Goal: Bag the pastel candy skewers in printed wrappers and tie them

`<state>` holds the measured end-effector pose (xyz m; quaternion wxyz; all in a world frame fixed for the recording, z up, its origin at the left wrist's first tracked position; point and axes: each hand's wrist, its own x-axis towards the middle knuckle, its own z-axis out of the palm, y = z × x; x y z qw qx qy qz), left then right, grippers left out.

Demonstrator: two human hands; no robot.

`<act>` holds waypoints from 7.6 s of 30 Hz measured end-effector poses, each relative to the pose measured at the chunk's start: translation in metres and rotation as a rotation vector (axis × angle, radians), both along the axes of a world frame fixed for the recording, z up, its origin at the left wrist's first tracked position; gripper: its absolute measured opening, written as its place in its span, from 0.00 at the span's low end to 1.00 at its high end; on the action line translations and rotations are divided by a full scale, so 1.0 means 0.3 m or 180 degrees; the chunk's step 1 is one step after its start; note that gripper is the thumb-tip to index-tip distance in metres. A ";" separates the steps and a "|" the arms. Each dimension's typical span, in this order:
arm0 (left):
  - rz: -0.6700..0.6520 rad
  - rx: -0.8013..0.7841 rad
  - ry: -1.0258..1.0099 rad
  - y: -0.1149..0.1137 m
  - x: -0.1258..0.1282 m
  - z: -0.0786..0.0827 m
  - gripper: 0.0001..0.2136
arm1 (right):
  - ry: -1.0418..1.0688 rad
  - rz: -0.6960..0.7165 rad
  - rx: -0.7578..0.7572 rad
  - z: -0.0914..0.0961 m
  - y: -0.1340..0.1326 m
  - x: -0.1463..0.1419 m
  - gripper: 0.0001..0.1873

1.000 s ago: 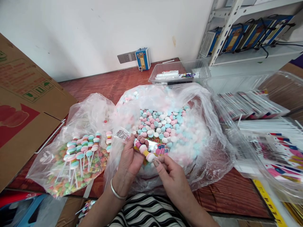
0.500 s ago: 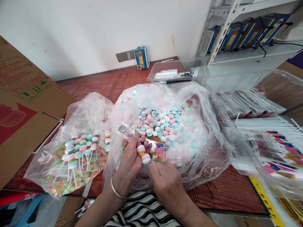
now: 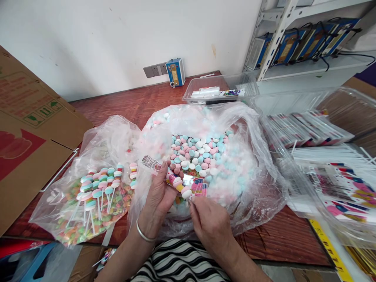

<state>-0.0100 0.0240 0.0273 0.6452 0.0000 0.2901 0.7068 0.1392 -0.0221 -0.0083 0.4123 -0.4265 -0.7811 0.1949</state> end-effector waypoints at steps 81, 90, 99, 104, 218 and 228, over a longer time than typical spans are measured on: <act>0.0106 -0.0284 0.0019 -0.002 0.053 0.054 0.10 | 0.0169 -0.0072 -0.0705 0.044 0.004 0.002 0.07; 0.0012 -0.0133 0.0001 -0.002 0.041 0.033 0.08 | -0.0866 -0.0119 0.0883 0.055 0.003 0.027 0.08; -0.0264 0.0339 -0.0048 -0.024 0.044 0.037 0.11 | 0.1621 0.0483 -0.2783 0.054 -0.002 0.018 0.18; -0.0359 0.0308 -0.0010 -0.040 0.072 0.032 0.12 | 0.2454 0.0591 -0.3766 0.058 -0.007 -0.009 0.20; -0.0305 -0.0415 -0.0022 0.035 0.019 0.073 0.12 | -0.0978 0.0108 0.1184 0.028 0.020 -0.021 0.19; -0.0251 0.0302 -0.0214 0.028 0.017 0.061 0.09 | 0.1301 0.0411 -0.1993 0.039 0.004 -0.043 0.15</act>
